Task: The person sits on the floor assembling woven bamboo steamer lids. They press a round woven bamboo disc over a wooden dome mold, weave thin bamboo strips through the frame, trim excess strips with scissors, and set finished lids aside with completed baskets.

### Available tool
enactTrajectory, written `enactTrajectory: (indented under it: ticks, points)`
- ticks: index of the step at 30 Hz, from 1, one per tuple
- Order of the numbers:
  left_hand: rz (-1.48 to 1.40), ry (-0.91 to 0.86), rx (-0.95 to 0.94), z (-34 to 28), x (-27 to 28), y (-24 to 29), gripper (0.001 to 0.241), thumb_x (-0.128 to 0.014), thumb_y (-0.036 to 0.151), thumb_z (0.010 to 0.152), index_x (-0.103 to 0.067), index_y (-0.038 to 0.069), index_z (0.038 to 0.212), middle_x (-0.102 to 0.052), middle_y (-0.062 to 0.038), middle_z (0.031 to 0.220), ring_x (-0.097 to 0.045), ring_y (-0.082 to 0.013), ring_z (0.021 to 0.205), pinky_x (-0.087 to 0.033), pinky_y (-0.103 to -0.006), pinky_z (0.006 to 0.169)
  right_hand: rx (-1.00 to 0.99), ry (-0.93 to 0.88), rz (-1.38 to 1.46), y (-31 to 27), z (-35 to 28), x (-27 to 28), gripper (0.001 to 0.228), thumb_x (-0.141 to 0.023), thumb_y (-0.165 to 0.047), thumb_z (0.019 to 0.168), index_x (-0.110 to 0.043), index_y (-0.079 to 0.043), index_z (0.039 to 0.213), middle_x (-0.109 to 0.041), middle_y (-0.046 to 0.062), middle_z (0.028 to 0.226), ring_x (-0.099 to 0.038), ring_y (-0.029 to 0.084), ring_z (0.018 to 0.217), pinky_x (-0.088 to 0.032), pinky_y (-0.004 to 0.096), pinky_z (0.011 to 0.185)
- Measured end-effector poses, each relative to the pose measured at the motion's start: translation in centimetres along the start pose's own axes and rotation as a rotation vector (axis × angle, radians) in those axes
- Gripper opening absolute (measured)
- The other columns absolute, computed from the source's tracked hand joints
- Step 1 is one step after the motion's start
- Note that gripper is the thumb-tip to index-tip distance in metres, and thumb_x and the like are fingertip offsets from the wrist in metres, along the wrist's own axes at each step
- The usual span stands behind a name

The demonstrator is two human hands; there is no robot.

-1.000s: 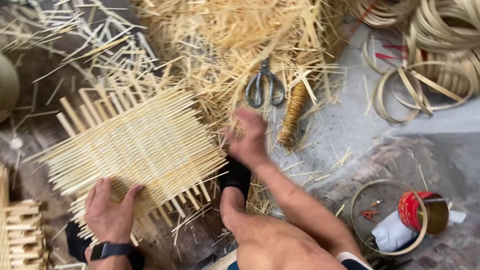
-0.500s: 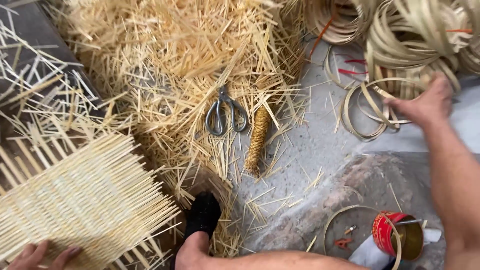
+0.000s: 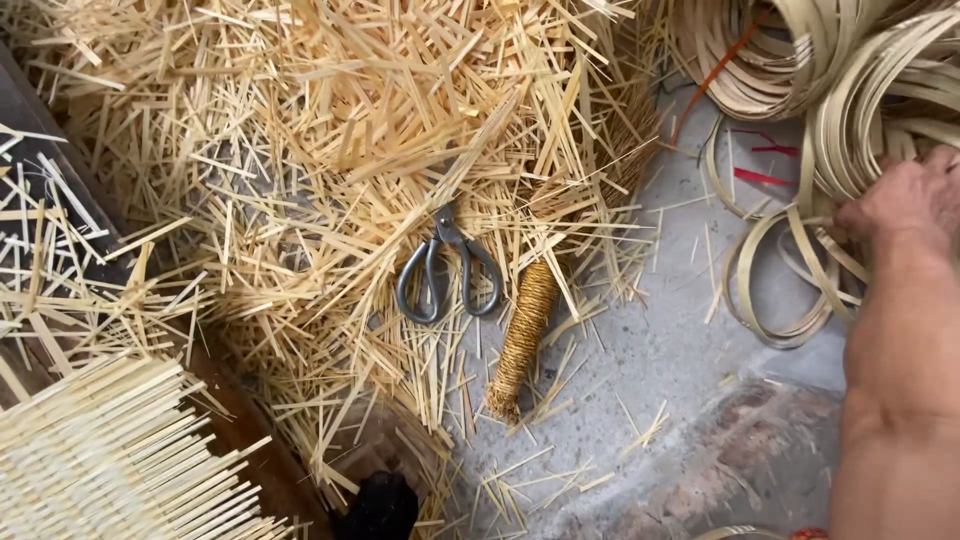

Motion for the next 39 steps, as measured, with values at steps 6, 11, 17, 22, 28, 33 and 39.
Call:
enactTrajectory:
  ticks: [6,11,17,22,28,33,39]
  points:
    - [0.158,-0.067,-0.054,1.1,6.4,-2.6,0.042,-0.055,0.060,0.091,-0.058,0.046,0.131,-0.062,0.008,0.125,-0.062,-0.0066,0.110,-0.054,-0.0241,0.097,0.156,-0.139,-0.603,2.7,-3.7,-7.6,0.047,-0.079,-0.045,0.082,-0.079,-0.006,0.109,-0.077,0.018,0.108,-0.072,0.033,0.106,-0.047,0.049,0.104]
    - [0.265,-0.058,-0.094,3.0,12.4,-8.5,0.039,-0.052,0.060,0.094,-0.055,0.054,0.133,-0.061,0.011,0.130,-0.061,-0.0049,0.117,-0.054,-0.0237,0.101,0.357,-0.483,-0.436,-1.4,-20.3,-4.8,0.039,-0.076,-0.027,0.075,-0.076,-0.015,0.112,-0.076,0.017,0.111,-0.073,0.032,0.106,-0.057,0.043,0.099]
    - [0.435,-0.054,-0.117,-0.4,13.6,-45.0,0.037,-0.047,0.060,0.099,-0.050,0.063,0.135,-0.060,0.014,0.136,-0.060,-0.0030,0.124,-0.053,-0.0234,0.105,0.727,-0.670,-0.338,-5.0,-38.1,-2.3,0.034,-0.072,-0.020,0.076,-0.071,-0.019,0.109,-0.076,0.015,0.096,-0.073,0.034,0.101,-0.056,0.046,0.094]
    - [-0.452,0.409,0.343,-3.9,18.3,-46.1,0.077,-0.076,0.075,0.067,-0.079,0.020,0.121,-0.075,-0.001,0.105,-0.074,-0.0182,0.078,-0.060,-0.0323,0.071,0.782,-0.536,0.021,-7.1,-45.4,-0.9,0.059,-0.089,-0.053,0.062,-0.073,-0.010,0.098,-0.075,0.015,0.093,-0.070,0.035,0.096,-0.055,0.046,0.085]
    - [-0.577,0.236,0.301,-4.2,19.3,-45.3,0.066,-0.073,0.073,0.075,-0.082,0.022,0.115,-0.068,-0.002,0.076,-0.055,-0.0140,0.057,-0.046,-0.0303,0.051,0.602,-0.235,0.473,-5.4,-48.3,1.6,0.037,-0.083,-0.038,0.077,-0.076,-0.005,0.092,-0.075,0.012,0.090,-0.071,0.031,0.086,-0.055,0.041,0.079]
    - [-0.766,0.255,0.391,-4.9,19.6,-45.5,0.064,-0.074,0.064,0.078,-0.077,0.021,0.124,-0.059,-0.003,0.059,-0.040,-0.0144,0.050,-0.034,-0.0297,0.042,0.617,-0.246,0.562,-6.3,-50.2,3.8,0.030,-0.075,-0.032,0.088,-0.077,-0.005,0.101,-0.076,0.010,0.094,-0.073,0.026,0.089,-0.056,0.036,0.081]
    - [-0.716,0.188,0.328,-6.7,22.8,-44.7,0.054,-0.073,0.066,0.079,-0.082,0.015,0.094,-0.057,-0.004,0.058,-0.045,-0.0163,0.051,-0.040,-0.0321,0.046,0.714,-0.470,0.398,-6.1,-47.9,-3.3,0.029,-0.071,-0.025,0.090,-0.076,-0.006,0.111,-0.077,0.013,0.104,-0.073,0.025,0.095,-0.056,0.036,0.084]
Point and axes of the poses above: each hand's wrist, its own z-axis towards the middle knuckle, its own x-axis out of the back of the hand, y = z × x, the point moved 7 cm from there along z, towards the middle knuckle
